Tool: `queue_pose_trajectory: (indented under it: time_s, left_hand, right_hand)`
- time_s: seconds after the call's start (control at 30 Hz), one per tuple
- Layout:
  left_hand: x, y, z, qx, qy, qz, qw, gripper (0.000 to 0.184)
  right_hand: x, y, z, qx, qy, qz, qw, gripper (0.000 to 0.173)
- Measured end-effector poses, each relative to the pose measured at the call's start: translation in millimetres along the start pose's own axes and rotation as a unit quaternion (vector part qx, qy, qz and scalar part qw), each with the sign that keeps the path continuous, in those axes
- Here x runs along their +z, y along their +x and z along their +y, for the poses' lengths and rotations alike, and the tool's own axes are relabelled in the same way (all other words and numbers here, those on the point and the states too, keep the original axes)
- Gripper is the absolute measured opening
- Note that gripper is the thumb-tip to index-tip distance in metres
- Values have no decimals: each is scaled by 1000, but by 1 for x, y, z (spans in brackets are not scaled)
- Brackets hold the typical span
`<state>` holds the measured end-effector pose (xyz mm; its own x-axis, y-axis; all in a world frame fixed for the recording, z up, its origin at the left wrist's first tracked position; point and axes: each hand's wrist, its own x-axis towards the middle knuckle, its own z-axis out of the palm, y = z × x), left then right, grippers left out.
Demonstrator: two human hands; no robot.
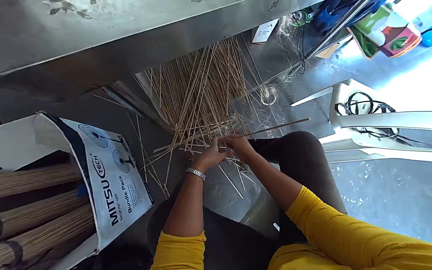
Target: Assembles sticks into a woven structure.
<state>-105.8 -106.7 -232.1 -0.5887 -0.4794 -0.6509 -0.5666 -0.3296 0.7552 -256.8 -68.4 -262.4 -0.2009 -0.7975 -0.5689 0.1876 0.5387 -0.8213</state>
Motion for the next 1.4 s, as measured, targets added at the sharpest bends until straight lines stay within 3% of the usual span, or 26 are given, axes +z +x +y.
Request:
queue_pose_trajectory:
  time_s: [0.13,0.2,0.3,0.37,0.47,0.6,0.73,0.83,0.97,1.07,1.13,1.23,1.4]
  left_hand:
    - [8,-4,14,23,-80,51,995,66]
    - [-4,-13,16,43,-15,81,996,56]
    - [-41,-25,-3,80,135,149,976,50]
    - [-69,-44,-19,58,177,167,968,40]
    - [-107,-82,-50,-30,215,178,960,23]
    - [-126,-119,-83,-158,183,177,954,28]
    - [-126,-131,-109,-184,192,200,943,22]
    - [-124,-112,-119,-213,249,158,932,29]
    - [-113,-86,-108,-216,312,181,908,26]
    - [-108,-71,-97,-166,313,258,899,44]
    - [-108,-65,-83,-151,319,283,892,38]
    - [-105,-52,-69,-152,282,260,911,30]
    - [-101,-6,-56,-223,161,311,910,73]
  right_hand:
    - [16,-17,-5,-12,16,-3,1000,25]
    - [9,-24,-11,-40,-13,-4,999,36]
    - [-32,-27,-26,-84,-90,28,992,61]
    - [-70,-38,-50,-109,-126,75,983,76]
    - [-128,-44,-84,-183,-86,198,959,71]
    - [-183,-55,-120,-244,30,290,925,54]
    - [-211,-52,-122,-253,55,270,927,53]
    - [-215,-33,-104,-232,113,267,929,57]
    - [-215,-20,-92,-196,177,296,918,56]
    - [-216,-24,-96,-220,152,336,903,56]
    - [-221,-24,-98,-242,159,371,883,57]
    - [-223,-26,-98,-250,212,396,858,57]
    - [-222,-20,-97,-169,360,293,869,54]
